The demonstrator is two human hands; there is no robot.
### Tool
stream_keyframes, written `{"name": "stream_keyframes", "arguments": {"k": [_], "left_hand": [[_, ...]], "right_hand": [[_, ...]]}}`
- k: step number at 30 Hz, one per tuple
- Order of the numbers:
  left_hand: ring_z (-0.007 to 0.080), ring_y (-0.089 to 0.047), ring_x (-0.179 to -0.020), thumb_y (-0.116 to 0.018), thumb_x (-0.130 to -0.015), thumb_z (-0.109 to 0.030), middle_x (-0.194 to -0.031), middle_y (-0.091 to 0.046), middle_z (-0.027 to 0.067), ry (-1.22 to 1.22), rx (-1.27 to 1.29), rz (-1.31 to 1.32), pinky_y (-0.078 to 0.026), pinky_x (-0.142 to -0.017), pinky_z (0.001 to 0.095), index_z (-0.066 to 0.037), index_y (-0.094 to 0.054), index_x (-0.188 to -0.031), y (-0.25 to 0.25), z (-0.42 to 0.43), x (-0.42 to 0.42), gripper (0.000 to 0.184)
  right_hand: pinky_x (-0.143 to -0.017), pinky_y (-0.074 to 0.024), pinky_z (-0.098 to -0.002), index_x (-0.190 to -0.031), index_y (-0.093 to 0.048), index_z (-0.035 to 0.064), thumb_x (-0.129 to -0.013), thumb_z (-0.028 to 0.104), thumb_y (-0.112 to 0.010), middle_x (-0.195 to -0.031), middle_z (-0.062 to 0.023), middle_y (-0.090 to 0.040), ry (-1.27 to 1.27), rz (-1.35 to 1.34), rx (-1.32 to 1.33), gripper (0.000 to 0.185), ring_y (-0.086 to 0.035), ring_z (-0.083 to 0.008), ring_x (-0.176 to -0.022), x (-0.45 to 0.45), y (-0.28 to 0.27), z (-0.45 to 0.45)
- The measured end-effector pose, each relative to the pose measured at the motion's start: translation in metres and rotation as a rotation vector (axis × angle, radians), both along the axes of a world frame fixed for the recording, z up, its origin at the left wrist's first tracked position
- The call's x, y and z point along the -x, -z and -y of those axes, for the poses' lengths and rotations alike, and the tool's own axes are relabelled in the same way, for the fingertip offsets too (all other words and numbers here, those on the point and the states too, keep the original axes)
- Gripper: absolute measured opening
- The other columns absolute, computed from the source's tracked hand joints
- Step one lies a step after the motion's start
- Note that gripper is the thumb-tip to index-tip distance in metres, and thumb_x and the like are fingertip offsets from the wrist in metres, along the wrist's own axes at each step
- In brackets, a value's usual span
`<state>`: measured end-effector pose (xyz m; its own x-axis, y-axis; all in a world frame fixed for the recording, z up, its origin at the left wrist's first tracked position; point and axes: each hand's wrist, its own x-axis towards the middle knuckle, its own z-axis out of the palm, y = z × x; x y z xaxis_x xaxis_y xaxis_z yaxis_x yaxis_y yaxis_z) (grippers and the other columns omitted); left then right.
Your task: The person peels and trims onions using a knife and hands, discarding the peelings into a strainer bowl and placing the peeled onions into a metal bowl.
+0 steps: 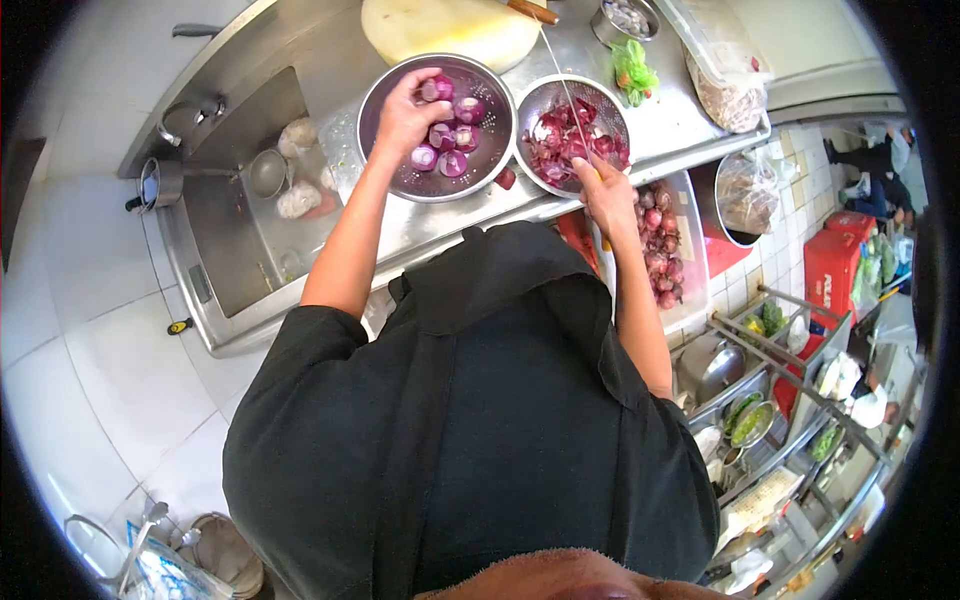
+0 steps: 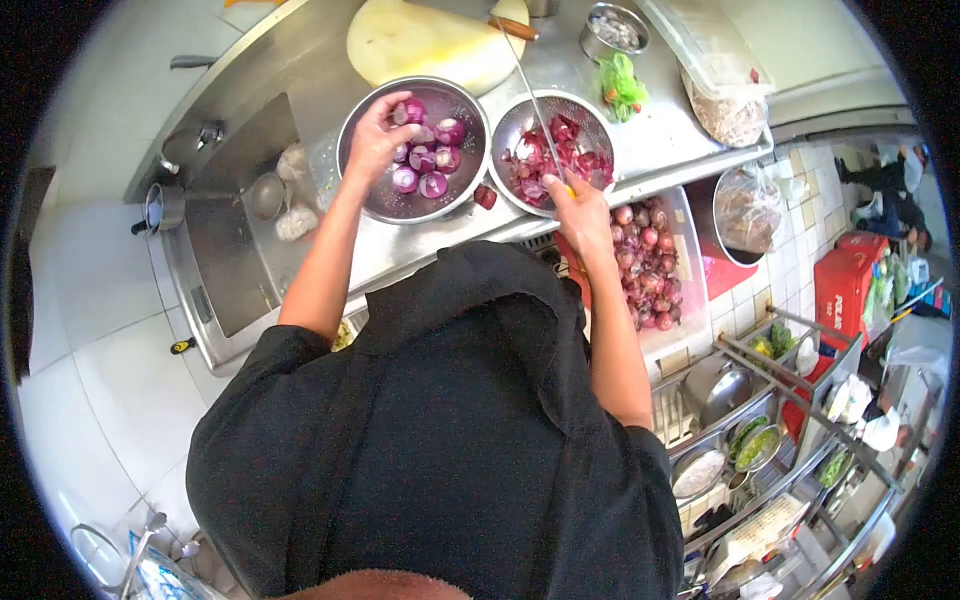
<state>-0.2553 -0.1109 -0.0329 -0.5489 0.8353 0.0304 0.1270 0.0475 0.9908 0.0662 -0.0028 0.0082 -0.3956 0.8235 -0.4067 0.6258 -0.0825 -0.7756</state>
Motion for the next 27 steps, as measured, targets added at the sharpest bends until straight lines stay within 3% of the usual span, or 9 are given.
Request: {"name": "stream_keyframes", "arguments": {"k": [3,4,6,7,8,13,17,23,27], "left_hand": [[0.0241,-0.066,-0.108,-0.081,-0.076,-0.02,-0.119,-0.069,0.013,-0.014,0.215,-0.477,-0.05,-0.097,0.0352,-0.007,-0.066,-0.124,0.015,-0.001,0.014,0.052],[0.0278,-0.065,-0.112,-0.081,-0.076,-0.023,-0.123,-0.068,0.0157,0.06,0.337,-0.509,-0.05,-0.098,0.0364,-0.008,-0.062,-0.13,0.023,-0.002,0.017,0.059],[0.0338,-0.055,-0.128,-0.078,-0.079,-0.023,-0.137,-0.057,0.0225,0.097,0.486,-0.648,-0.043,-0.108,0.0394,-0.005,-0.053,-0.14,0.022,-0.005,0.006,0.068],[0.0357,-0.05,-0.134,-0.076,-0.08,-0.022,-0.143,-0.051,0.0244,0.115,0.448,-0.734,-0.039,-0.111,0.0404,-0.003,-0.053,-0.139,0.026,-0.007,0.003,0.066],[0.0373,-0.049,-0.134,-0.074,-0.081,-0.019,-0.143,-0.051,0.0246,0.093,0.431,-0.854,-0.038,-0.113,0.0415,-0.003,-0.055,-0.138,0.014,-0.01,-0.013,0.062],[0.0284,-0.066,-0.099,-0.067,-0.082,-0.002,-0.111,-0.066,0.0162,0.11,-0.052,-0.545,-0.05,-0.093,0.0381,0.0,-0.069,-0.112,-0.045,-0.031,-0.126,0.03],[0.0264,-0.066,-0.095,-0.068,-0.085,-0.002,-0.102,-0.068,0.0127,0.569,-0.045,-0.449,-0.051,-0.086,0.0348,-0.002,-0.069,-0.109,-0.045,-0.049,-0.218,0.024],[0.0336,-0.066,-0.103,-0.069,-0.084,-0.012,-0.112,-0.067,0.0172,1.091,0.307,-0.46,-0.051,-0.092,0.0393,0.0,-0.067,-0.113,0.071,-0.091,-0.326,0.031],[0.0364,-0.064,-0.106,-0.067,-0.083,-0.013,-0.111,-0.067,0.019,1.25,0.356,-0.594,-0.05,-0.094,0.0437,-0.001,-0.067,-0.112,0.148,-0.121,-0.388,0.032]], "right_hand": [[-0.084,-0.0525,-0.0377,-0.143,-0.046,-0.0038,-0.09,0.046,-0.062,-0.091,-0.0254,-0.071,-0.06,-0.052,-0.114,0.074,-0.071,-0.0266,-0.086,0.002,0.015,0.002],[-0.096,-0.049,-0.0364,-0.148,-0.043,0.0042,-0.092,0.044,-0.062,-0.118,-0.0268,-0.067,-0.049,-0.127,-0.11,0.072,-0.068,-0.0279,-0.108,0.005,-0.004,0.01],[-0.113,-0.0362,-0.0342,-0.148,-0.046,0.0124,-0.094,0.039,-0.062,-0.153,-0.0111,-0.044,-0.08,-0.234,-0.078,0.062,-0.048,-0.0246,-0.137,0.0,0.003,0.013],[-0.112,-0.0376,-0.034,-0.147,-0.047,0.0132,-0.093,0.039,-0.063,-0.151,-0.0109,-0.047,-0.096,-0.274,-0.032,0.062,-0.05,-0.0257,-0.135,-0.005,0.01,0.011],[-0.101,-0.0449,-0.0308,-0.147,-0.048,0.0121,-0.093,0.037,-0.066,-0.137,-0.0134,-0.061,-0.066,-0.306,-0.189,0.062,-0.064,-0.0177,-0.111,-0.008,0.03,0.01],[-0.098,-0.0463,-0.0313,-0.139,-0.057,0.008,-0.092,0.039,-0.068,-0.122,-0.0175,-0.069,0.063,-0.387,0.037,0.058,-0.063,-0.0182,-0.109,-0.036,0.018,0.005],[-0.094,-0.0481,-0.0306,-0.135,-0.058,0.0006,-0.089,0.037,-0.07,-0.117,-0.0196,-0.07,0.207,-0.422,0.031,0.06,-0.064,-0.0166,-0.104,-0.099,0.028,0.0],[-0.061,-0.0471,-0.0244,-0.133,-0.063,0.006,-0.091,0.024,-0.07,-0.078,0.0022,-0.064,0.666,-0.348,0.183,0.046,-0.054,-0.0048,-0.065,-0.247,0.071,0.01],[-0.041,-0.0336,-0.0231,-0.116,-0.07,0.0091,-0.094,0.026,-0.068,-0.062,0.0081,-0.05,0.89,-0.219,0.25,0.028,-0.043,-0.0035,-0.047,-0.328,0.101,0.033]]}}
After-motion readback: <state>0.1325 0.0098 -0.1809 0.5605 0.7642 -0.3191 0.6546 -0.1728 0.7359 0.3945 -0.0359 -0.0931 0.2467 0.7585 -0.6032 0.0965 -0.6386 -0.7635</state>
